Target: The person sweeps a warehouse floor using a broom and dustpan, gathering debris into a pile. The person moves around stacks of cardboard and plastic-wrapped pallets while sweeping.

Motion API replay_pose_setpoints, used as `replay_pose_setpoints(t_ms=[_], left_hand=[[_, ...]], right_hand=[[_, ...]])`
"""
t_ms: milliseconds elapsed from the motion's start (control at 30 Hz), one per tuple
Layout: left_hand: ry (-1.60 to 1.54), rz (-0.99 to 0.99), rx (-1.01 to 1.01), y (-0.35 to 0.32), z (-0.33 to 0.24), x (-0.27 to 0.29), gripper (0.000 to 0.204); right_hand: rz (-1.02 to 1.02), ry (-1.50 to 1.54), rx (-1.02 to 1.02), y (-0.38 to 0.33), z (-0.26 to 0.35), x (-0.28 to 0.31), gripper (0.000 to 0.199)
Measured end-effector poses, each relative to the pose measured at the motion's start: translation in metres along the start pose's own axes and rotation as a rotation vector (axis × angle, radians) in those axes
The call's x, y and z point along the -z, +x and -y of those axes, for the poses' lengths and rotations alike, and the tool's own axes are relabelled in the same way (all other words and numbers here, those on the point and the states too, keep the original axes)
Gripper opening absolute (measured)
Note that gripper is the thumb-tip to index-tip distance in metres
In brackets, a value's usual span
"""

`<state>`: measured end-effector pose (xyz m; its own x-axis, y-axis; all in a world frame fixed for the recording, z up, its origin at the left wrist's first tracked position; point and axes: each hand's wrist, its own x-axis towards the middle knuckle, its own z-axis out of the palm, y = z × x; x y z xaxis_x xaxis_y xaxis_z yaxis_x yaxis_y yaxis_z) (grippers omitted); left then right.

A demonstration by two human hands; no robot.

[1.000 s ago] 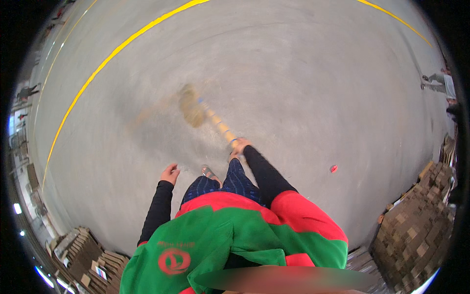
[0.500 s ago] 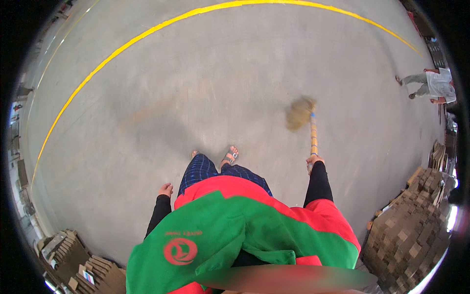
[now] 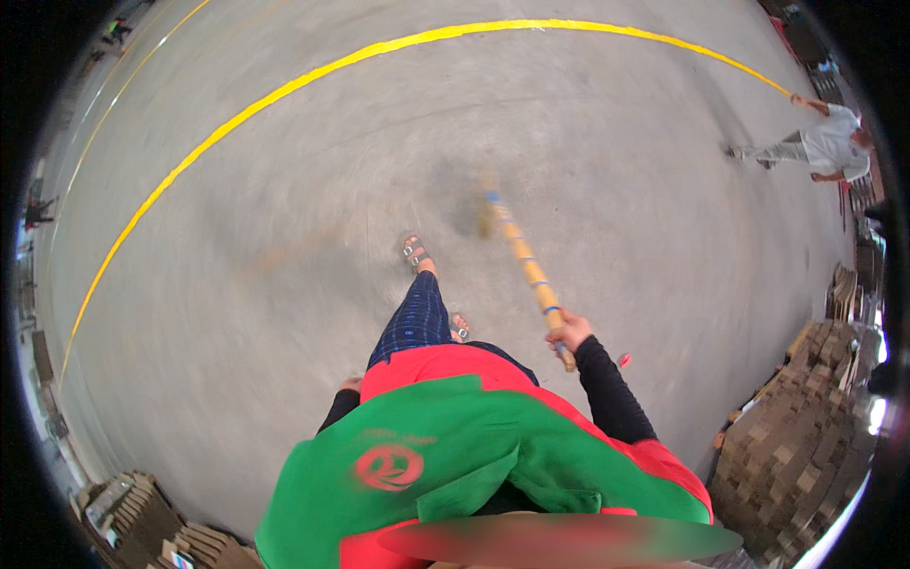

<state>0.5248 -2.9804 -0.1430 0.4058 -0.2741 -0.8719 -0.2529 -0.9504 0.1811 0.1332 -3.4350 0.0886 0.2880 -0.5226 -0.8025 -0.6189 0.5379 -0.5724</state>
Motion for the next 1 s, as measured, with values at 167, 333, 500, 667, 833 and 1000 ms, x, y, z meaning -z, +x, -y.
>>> replay_pose_setpoints(t_ms=[167, 333, 500, 667, 833, 1000], left_hand=[[-0.173, -0.15, -0.112, 0.068, -0.151, 0.112, 0.042], [-0.559, -0.212, -0.62, 0.054, -0.296, 0.205, 0.032], [-0.526, -0.169, -0.485, 0.07, -0.287, 0.245, 0.033], [0.473, 0.154, -0.121, 0.118, -0.189, 0.25, 0.045], [0.478, 0.183, -0.143, 0.143, -0.191, 0.268, 0.046], [-0.219, -0.042, -0.216, 0.179, -0.329, 0.285, 0.037]], right_hand=[[0.383, -0.428, 0.418, 0.095, 0.111, -0.147, 0.048], [0.38, -0.816, 0.307, 0.197, 0.184, -0.26, 0.063], [0.202, -0.777, 0.163, 0.281, 0.192, -0.234, 0.056], [-0.054, -0.354, -0.231, 0.298, 0.131, -0.102, 0.062], [-0.42, 0.335, -0.326, 0.25, 0.069, 0.028, 0.047], [-0.744, 0.265, -0.525, 0.231, 0.043, 0.117, 0.042]])
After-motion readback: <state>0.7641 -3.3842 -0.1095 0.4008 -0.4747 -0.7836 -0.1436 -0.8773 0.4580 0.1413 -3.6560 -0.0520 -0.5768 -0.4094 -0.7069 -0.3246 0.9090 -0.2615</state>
